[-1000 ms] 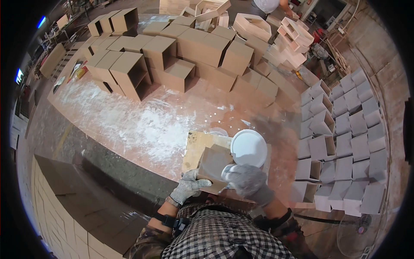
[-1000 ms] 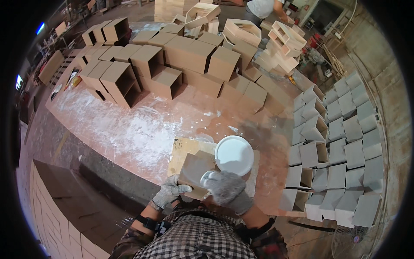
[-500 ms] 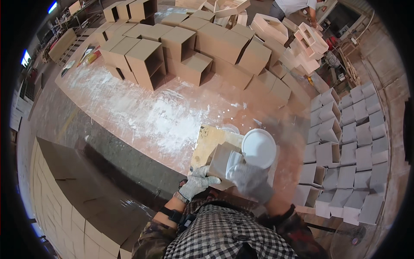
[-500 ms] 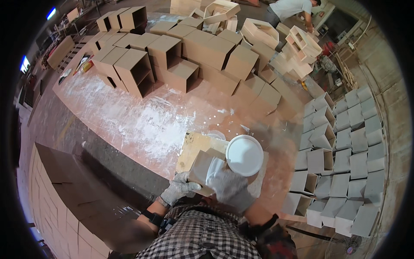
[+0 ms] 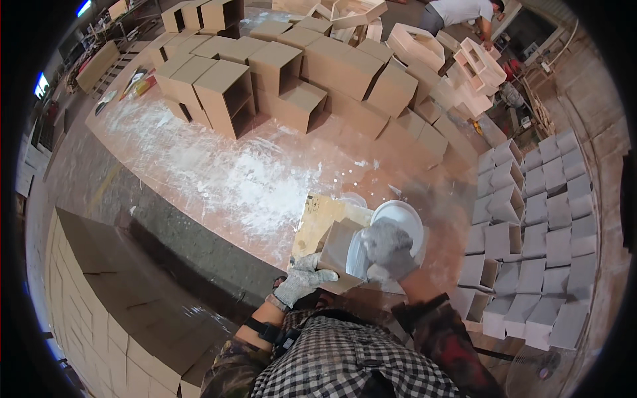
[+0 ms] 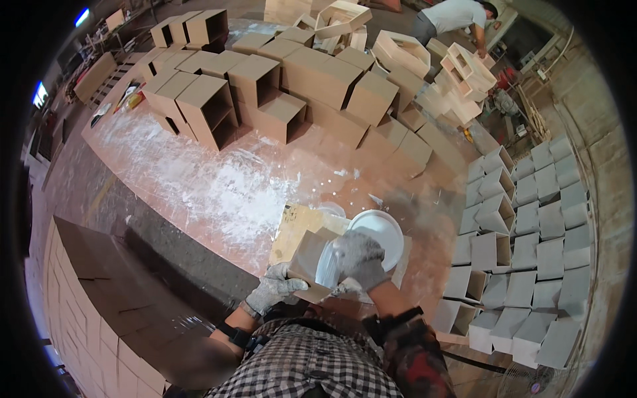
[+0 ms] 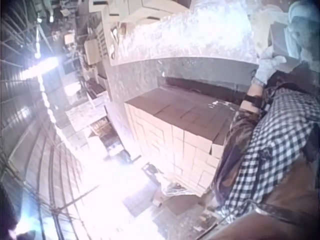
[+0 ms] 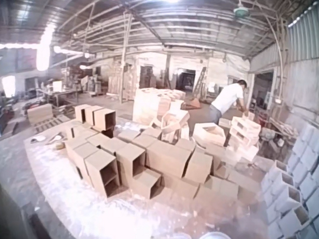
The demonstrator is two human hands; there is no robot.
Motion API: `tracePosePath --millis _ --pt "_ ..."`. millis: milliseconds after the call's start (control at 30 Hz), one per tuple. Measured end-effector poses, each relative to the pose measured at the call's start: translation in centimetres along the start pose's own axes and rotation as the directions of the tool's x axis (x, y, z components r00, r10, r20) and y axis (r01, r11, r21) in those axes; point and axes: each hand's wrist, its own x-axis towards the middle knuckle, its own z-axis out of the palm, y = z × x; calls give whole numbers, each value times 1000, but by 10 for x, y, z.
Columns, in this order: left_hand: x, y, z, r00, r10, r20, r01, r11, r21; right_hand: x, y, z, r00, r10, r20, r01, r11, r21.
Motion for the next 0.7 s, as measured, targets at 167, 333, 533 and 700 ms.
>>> tracePosePath --millis 167,333,533,700 --pt "-1 -7 -5 998 -51 22 51 999 -13 -3 -59 -51 988 -145 -45 140 986 -92" --pt "-2 3 -3 999 -33 14 33 999 -20 21 -42 -21 971 -231 -67 236 969 68" --pt "-5 -13 -7 996 -85 3 84 983 -162 33 -66 -42 944 -300 140 279 949 149" --pt "-6 -8 -5 997 -81 2 81 993 -84 64 -58 -54 860 -428 277 435 900 40"
